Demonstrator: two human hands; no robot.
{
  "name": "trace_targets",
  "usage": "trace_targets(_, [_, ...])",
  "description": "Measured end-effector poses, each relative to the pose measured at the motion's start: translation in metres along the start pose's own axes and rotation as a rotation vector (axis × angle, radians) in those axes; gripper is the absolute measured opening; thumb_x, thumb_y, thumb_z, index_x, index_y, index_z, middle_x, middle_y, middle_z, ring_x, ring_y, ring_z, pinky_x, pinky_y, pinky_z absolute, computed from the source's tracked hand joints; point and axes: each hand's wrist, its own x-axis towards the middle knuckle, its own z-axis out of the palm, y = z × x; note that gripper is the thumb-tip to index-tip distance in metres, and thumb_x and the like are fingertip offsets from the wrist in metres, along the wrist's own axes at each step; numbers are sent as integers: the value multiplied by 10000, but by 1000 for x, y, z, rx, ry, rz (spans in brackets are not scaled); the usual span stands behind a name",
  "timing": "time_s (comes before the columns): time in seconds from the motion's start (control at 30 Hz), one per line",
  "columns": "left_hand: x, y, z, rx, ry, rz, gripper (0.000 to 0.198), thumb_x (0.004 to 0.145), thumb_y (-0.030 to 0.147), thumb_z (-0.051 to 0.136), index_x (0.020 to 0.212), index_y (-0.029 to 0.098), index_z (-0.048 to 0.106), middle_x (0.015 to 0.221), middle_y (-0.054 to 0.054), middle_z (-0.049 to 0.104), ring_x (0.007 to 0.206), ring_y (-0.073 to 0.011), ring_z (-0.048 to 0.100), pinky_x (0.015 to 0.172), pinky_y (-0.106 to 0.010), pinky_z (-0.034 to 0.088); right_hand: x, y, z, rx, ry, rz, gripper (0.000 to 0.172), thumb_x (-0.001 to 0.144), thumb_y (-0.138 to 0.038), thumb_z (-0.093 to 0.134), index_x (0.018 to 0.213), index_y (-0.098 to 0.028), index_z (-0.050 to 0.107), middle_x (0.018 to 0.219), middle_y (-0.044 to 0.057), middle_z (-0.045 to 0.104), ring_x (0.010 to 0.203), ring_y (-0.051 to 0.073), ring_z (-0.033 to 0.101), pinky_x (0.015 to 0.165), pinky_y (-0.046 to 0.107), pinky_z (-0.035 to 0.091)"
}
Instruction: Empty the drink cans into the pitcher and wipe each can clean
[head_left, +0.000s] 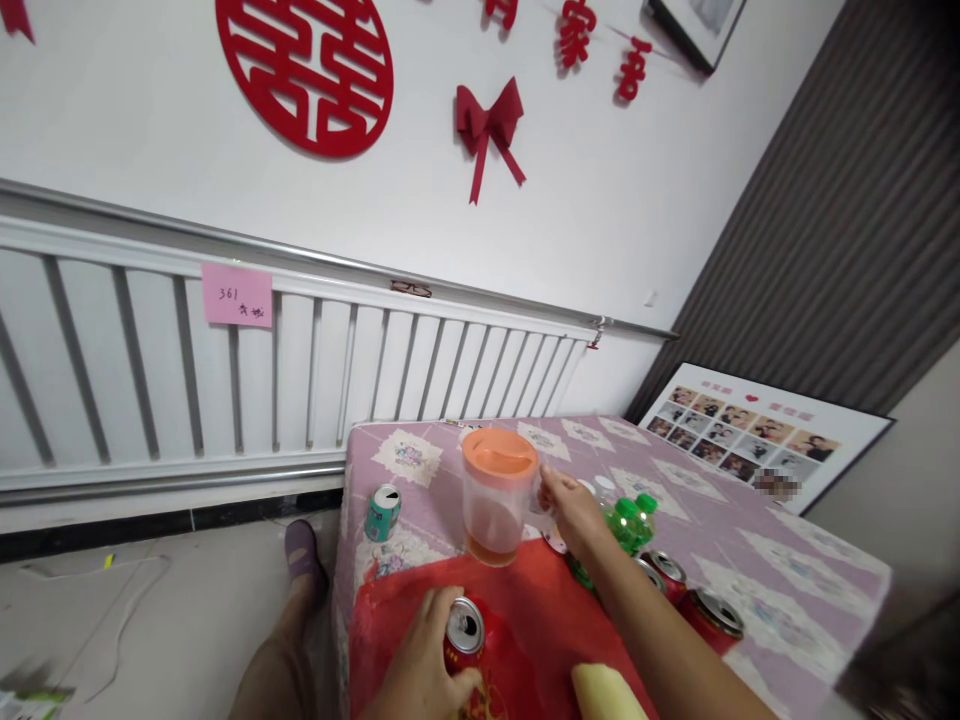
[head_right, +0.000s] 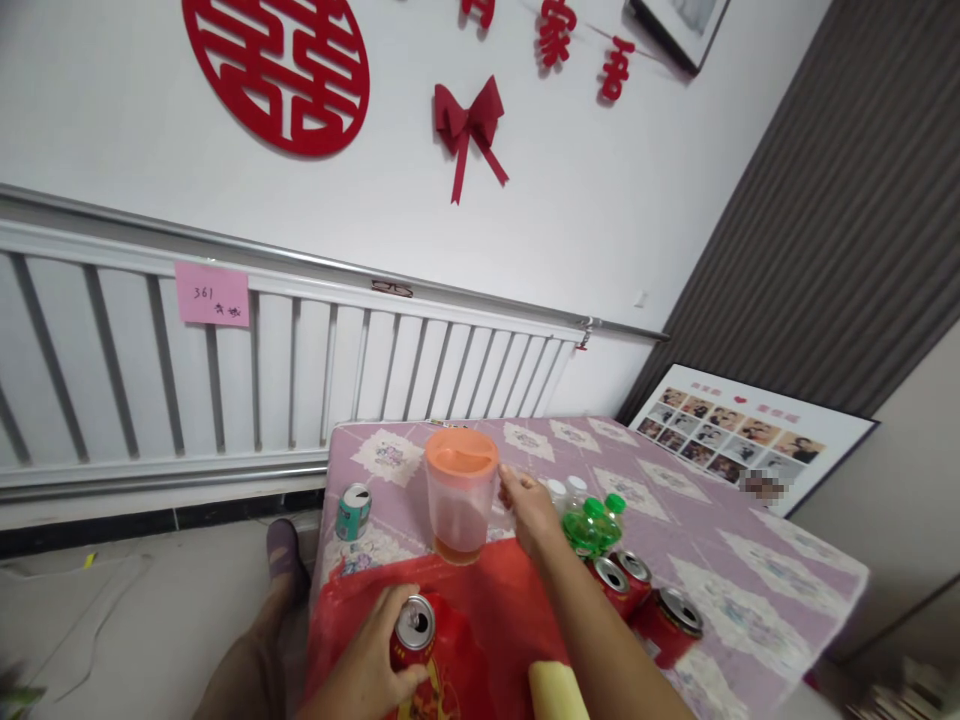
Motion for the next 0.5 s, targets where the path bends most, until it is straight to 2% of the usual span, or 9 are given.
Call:
trace_targets(0.2, [-3, -4, -1, -18, 32, 45, 722, 592, 74, 640, 1280, 197, 461, 1317, -108, 539, 1254, -265, 485, 1104, -393, 350, -30, -30, -38, -124, -31, -14, 511, 678, -662, 639, 481, -226, 460, 470, -45, 433, 493, 122, 359, 516, 274, 294])
trace_targets(0.43, [-5, -1, -5, -22, 43, 67, 689, 613, 87, 660, 1266, 206, 477, 1300, -98, 552, 1231, -264, 502, 1097, -410, 357, -66, -41, -70, -221, -93, 17, 470, 723, -609, 619, 513, -227, 443, 507, -50, 415, 474, 110, 340, 476, 261, 286])
trace_targets(0.5, [-5, -1, -6, -28, 44, 76, 676, 614, 76, 650, 1255, 218, 487, 1287, -91, 562, 1219, -257, 511, 1088, -407, 369, -74, -44, -74, -282, -58, -4, 460, 711, -615, 622, 525, -227, 459, 516, -42, 430, 486, 117, 370, 473, 259, 310])
